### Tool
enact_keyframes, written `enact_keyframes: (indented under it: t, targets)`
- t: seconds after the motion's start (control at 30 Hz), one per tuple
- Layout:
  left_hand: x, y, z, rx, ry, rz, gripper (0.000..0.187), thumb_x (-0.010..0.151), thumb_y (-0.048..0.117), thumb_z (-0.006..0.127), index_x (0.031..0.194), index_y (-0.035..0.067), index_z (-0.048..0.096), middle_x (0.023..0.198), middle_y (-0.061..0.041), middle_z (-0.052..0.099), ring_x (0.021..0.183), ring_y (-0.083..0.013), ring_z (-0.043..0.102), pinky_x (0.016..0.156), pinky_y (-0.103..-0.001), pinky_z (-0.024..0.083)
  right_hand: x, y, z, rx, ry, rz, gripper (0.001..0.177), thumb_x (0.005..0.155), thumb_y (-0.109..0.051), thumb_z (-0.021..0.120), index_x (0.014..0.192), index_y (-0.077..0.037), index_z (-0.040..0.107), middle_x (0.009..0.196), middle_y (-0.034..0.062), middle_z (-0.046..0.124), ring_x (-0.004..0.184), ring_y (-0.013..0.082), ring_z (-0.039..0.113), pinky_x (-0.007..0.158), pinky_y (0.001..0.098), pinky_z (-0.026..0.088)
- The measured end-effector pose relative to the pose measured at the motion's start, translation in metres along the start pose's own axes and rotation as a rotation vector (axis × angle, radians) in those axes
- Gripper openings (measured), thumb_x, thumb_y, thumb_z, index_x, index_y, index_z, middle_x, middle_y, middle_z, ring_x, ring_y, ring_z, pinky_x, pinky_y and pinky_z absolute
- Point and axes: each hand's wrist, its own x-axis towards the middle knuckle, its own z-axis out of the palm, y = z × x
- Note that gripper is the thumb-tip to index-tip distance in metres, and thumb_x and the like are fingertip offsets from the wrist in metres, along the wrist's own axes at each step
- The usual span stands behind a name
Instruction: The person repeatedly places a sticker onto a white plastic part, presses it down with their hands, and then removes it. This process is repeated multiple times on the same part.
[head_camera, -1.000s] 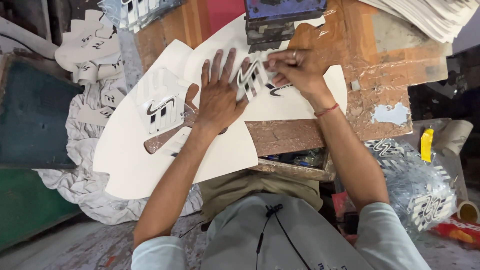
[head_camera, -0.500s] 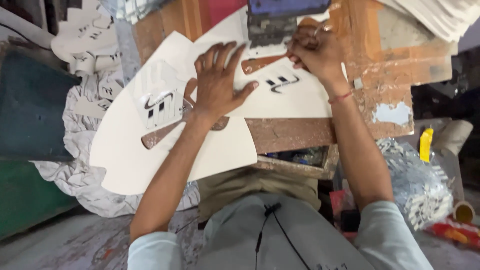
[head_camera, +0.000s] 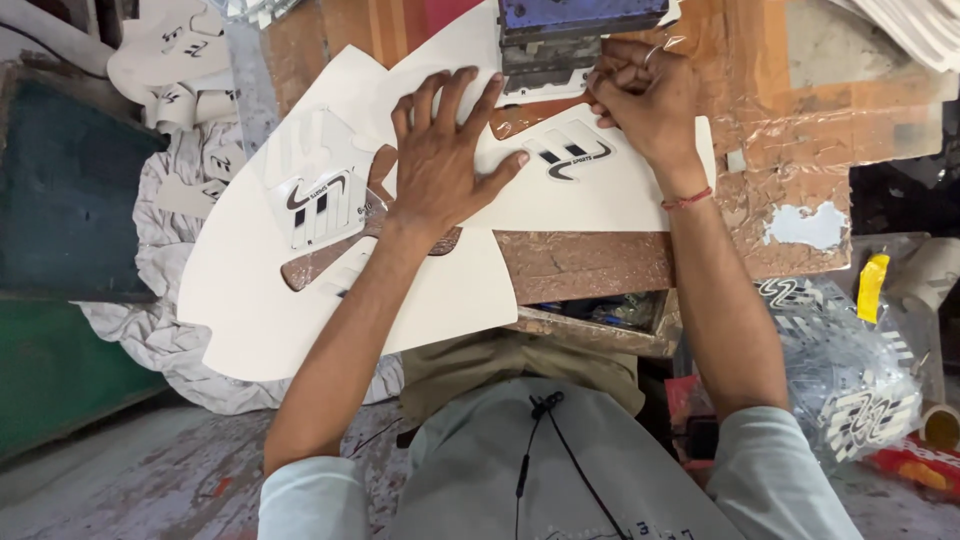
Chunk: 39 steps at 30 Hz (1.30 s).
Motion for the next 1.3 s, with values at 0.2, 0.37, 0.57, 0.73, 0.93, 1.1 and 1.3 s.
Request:
enact_keyframes:
  t: [0.2,0.37,0.57,0.73,0.93,1.1,1.3]
  targets:
    - [-0.001,0.002,-0.002,-0.008,-0.011,0.011,0.077,0.1,0.064,0.067,0.153,0.01,0.054,0.154,-0.012,0.04,0.143,-0.0339,0.032,0.113,-0.054,0.026,-0.004,-0.004,0.0,0.012,0.016,-0.018,0.032,0.099,0.003,0.073,0.129,0.013,0.066,0.095,0.0101,0.077,0.077,0.0102,0.074,0.062,0.0226,0.063]
    - [0.0,0.004,-0.005,-0.032,-0.022,0.001,0.075,0.1,0.063,0.067,0.152,0.009,0.055,0.155,-0.012,0.041,0.142,-0.034,0.034,0.112,-0.055,0.027,-0.006,-0.005,-0.001,0.003,0.024,-0.021,0.032,0.098,0.003,0.073,0.128,0.012,0.065,0.09,0.0103,0.077,0.074,0.01,0.074,0.059,0.0221,0.062]
    - [0.003,0.002,-0.003,-0.025,-0.018,0.001,0.076,0.1,0.064,0.066,0.151,0.009,0.055,0.154,-0.013,0.042,0.142,-0.0345,0.035,0.111,-0.054,0.028,-0.002,-0.005,-0.002,0.021,0.01,-0.06,0.03,0.099,0.004,0.072,0.127,0.011,0.067,0.092,0.0098,0.077,0.075,0.0096,0.074,0.061,0.0223,0.062]
    - [0.001,0.001,0.0,0.003,-0.033,-0.003,0.076,0.101,0.066,0.064,0.152,0.01,0.053,0.154,-0.012,0.04,0.142,-0.0333,0.033,0.112,-0.055,0.027,-0.001,-0.002,-0.002,-0.01,-0.016,-0.088,0.025,0.102,0.004,0.071,0.126,0.01,0.07,0.092,0.0098,0.077,0.076,0.0096,0.074,0.063,0.0226,0.063]
    - [-0.011,-0.025,-0.027,-0.035,-0.056,0.074,0.071,0.103,0.054,0.07,0.155,0.008,0.052,0.151,-0.017,0.051,0.14,-0.0365,0.045,0.116,-0.051,0.032,-0.029,-0.007,-0.011,0.232,-0.111,-0.172,0.028,0.106,0.002,0.063,0.133,0.008,0.065,0.097,0.0058,0.07,0.078,0.0067,0.066,0.069,0.0219,0.054]
    - [-0.081,-0.125,-0.099,-0.062,0.031,-0.303,0.067,0.1,0.044,0.084,0.146,0.003,0.057,0.135,-0.021,0.064,0.126,-0.0347,0.061,0.109,-0.043,0.045,-0.127,-0.028,-0.024,-0.423,0.173,-0.223,0.022,0.102,-0.005,0.077,0.121,0.004,0.072,0.086,0.0107,0.068,0.07,0.0104,0.063,0.061,0.0249,0.048]
    - [-0.153,-0.109,-0.158,-0.318,-0.026,-0.786,0.038,0.095,0.024,0.088,0.112,-0.004,0.068,0.1,-0.015,0.076,0.084,-0.015,0.066,0.074,-0.031,0.053,-0.163,-0.068,-0.02,-0.338,0.146,-0.099,0.017,0.1,-0.003,0.073,0.117,-0.002,0.075,0.094,0.01,0.073,0.073,0.0116,0.067,0.064,0.025,0.053]
